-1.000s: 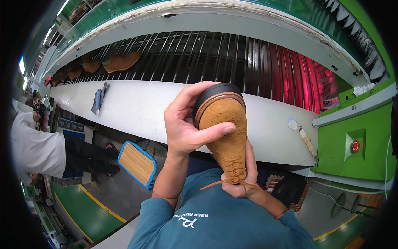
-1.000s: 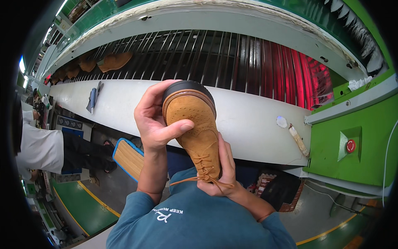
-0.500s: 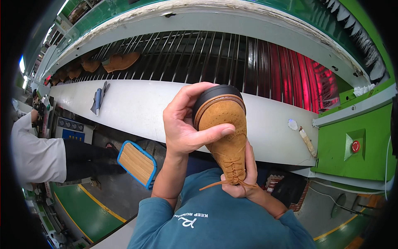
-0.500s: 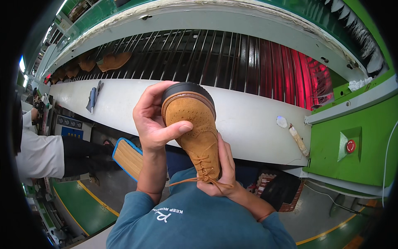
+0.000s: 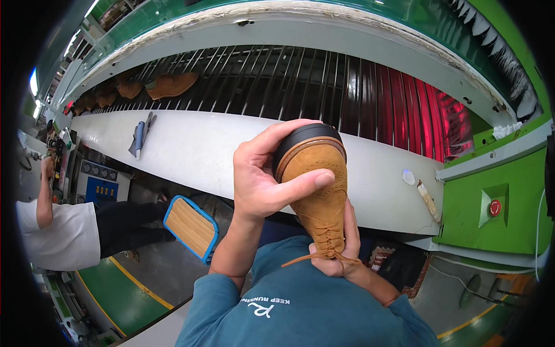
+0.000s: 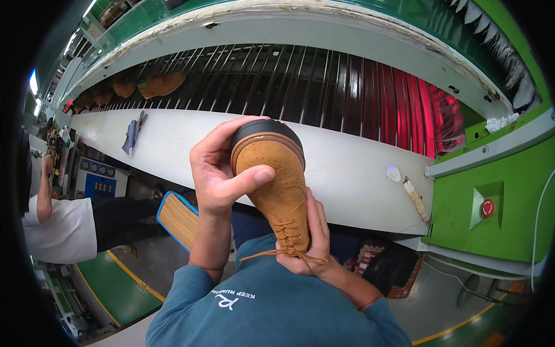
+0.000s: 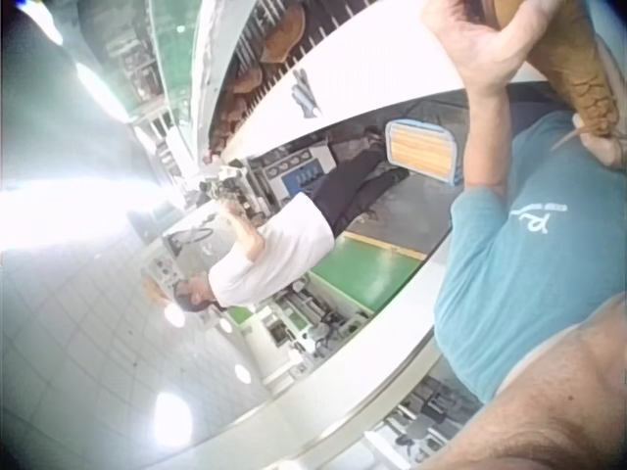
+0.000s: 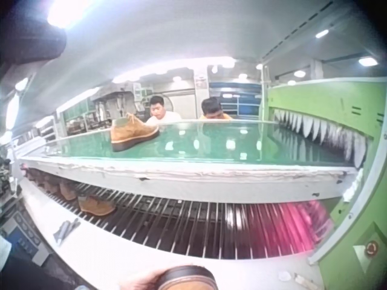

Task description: The person assembles brown suede shoes by attaching black soles to the uppers on a factory assembly line. They pick up a shoe and a sole, align them, press the sole onto the shoe, and place the finished shoe on the conveyor belt. This process is repeated for multiple shoes.

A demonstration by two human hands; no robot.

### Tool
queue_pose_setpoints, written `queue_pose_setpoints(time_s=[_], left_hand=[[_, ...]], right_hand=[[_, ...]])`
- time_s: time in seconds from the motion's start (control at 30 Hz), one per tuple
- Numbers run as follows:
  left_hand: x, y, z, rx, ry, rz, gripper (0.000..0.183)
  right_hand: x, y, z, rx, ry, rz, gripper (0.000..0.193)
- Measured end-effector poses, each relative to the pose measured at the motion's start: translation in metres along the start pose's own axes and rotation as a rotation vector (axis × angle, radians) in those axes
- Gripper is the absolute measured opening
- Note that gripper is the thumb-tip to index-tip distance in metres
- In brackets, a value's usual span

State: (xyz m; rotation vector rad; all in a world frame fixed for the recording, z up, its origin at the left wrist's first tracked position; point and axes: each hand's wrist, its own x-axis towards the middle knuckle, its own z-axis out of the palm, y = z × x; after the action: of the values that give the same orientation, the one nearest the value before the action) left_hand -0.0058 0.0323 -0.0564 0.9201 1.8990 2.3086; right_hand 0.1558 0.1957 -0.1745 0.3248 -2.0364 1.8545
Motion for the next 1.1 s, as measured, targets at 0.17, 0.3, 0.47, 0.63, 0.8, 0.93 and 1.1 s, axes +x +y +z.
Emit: queue_pose_setpoints(time_s=[0.17,0.3,0.47,0.63,0.8,0.93,1.1], left_hand=[[0.001,0.005,0.001,-0.001,0.040,-0.040,0.068],[0.002,0.007,0.000,-0.007,0.051,0.066,0.056],[0.006,0.005,0.005,-0.052,0.016,0.067,0.053],[0.007,0.001,0.005,-0.073,0.027,0.086,0.054],[0.008,-0.002,0.006,-0.079,0.030,0.057,0.056],[0.012,-0.002,0.009,-0.077,0.045,0.004,0.057],[0.015,-0.001,0.011,-0.056,0.034,-0.012,0.060]], right_hand=[[0.004,-0.001,0.000,0.017,-0.005,0.028,0.124],[0.003,-0.005,0.001,-0.027,0.000,0.064,0.122],[0.007,0.000,0.003,0.033,0.079,0.055,0.113],[0.006,0.009,0.000,-0.006,0.106,0.042,0.112],[0.007,0.009,-0.002,-0.024,0.117,0.050,0.113],[0.011,0.005,-0.006,0.041,0.102,0.104,0.114],[0.010,0.008,-0.010,0.147,0.100,0.106,0.115]])
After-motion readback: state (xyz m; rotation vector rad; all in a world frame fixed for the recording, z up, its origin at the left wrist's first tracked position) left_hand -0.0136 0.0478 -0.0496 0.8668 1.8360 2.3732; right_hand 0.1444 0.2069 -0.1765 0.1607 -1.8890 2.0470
